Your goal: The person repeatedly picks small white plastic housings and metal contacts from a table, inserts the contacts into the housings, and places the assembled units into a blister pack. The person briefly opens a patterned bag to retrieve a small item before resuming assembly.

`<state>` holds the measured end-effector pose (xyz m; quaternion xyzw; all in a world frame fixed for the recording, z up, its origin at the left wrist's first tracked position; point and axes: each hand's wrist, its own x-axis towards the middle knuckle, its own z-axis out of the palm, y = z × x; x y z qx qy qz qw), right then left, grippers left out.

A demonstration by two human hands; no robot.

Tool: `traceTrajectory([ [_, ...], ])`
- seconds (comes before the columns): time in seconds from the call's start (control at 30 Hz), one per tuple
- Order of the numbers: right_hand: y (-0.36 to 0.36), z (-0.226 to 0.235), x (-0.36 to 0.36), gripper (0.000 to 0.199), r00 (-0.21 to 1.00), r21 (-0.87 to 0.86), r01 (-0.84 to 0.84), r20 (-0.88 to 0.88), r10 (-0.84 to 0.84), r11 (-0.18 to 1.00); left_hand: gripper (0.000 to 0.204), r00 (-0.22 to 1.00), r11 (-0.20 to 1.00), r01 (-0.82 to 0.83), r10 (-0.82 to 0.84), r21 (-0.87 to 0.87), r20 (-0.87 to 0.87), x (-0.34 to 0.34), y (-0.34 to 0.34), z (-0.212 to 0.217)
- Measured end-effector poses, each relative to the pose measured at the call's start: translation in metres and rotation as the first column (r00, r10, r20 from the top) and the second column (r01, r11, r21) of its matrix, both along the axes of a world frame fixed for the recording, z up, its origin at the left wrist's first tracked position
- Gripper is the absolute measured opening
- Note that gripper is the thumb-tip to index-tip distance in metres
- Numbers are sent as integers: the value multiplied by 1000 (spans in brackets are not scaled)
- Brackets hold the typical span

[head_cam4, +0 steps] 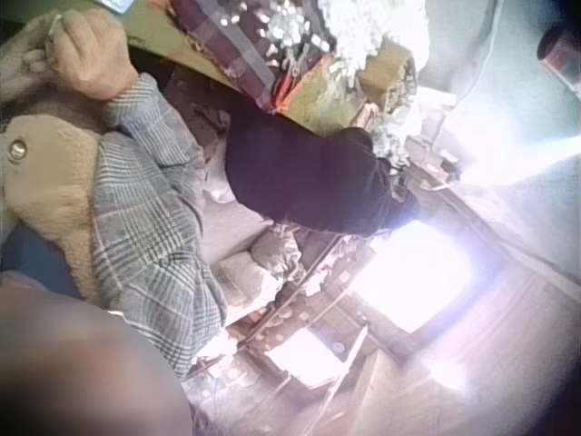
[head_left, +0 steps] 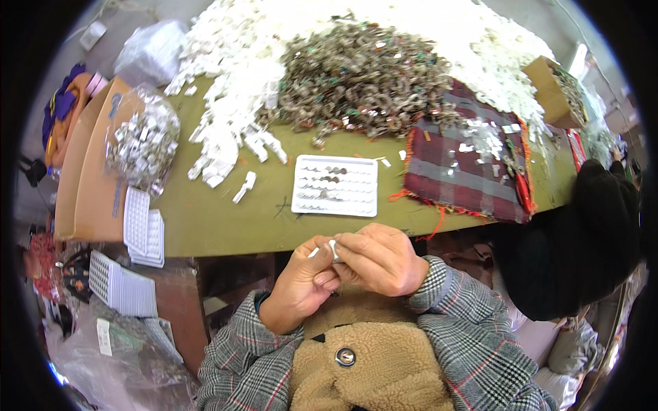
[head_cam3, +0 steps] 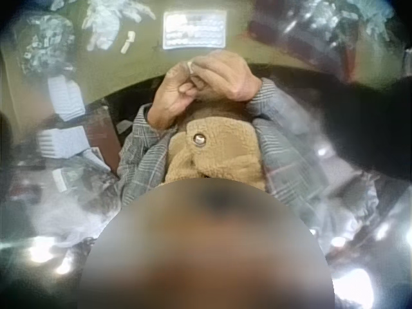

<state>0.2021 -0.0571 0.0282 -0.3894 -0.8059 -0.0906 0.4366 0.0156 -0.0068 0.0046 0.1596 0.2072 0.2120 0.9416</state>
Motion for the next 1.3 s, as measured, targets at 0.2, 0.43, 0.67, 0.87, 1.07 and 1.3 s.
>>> traceTrajectory([
  [0.2, -15, -4, 20, 41, 998, -18, 45, -47, -45, 999, 14, 998, 992, 15, -22, -124, -54, 17, 1, 12],
  [0.43, -51, -5, 104, 13, 677, -324, 577, -323, -661, 750, 19, 986, 987, 149, -153, 65, 69, 33, 3, 4],
  [0.67, -40, -6, 151, 12, 652, -497, 582, -189, -735, 644, 28, 969, 960, 245, -239, 136, -56, 49, 4, 7],
  [0.87, -34, -7, 147, 12, 675, -475, 645, -15, -738, 599, 23, 971, 970, 236, -237, 57, 21, 49, 8, 2],
  [1.07, -28, -2, 141, 6, 656, -396, 661, -108, -747, 637, 22, 976, 976, 215, -217, 44, 32, 43, 8, 2],
  [1.3, -24, 22, 56, 8, 748, -572, 63, -516, -418, 818, 25, 997, 997, 61, -62, 37, 35, 22, 9, 5],
])
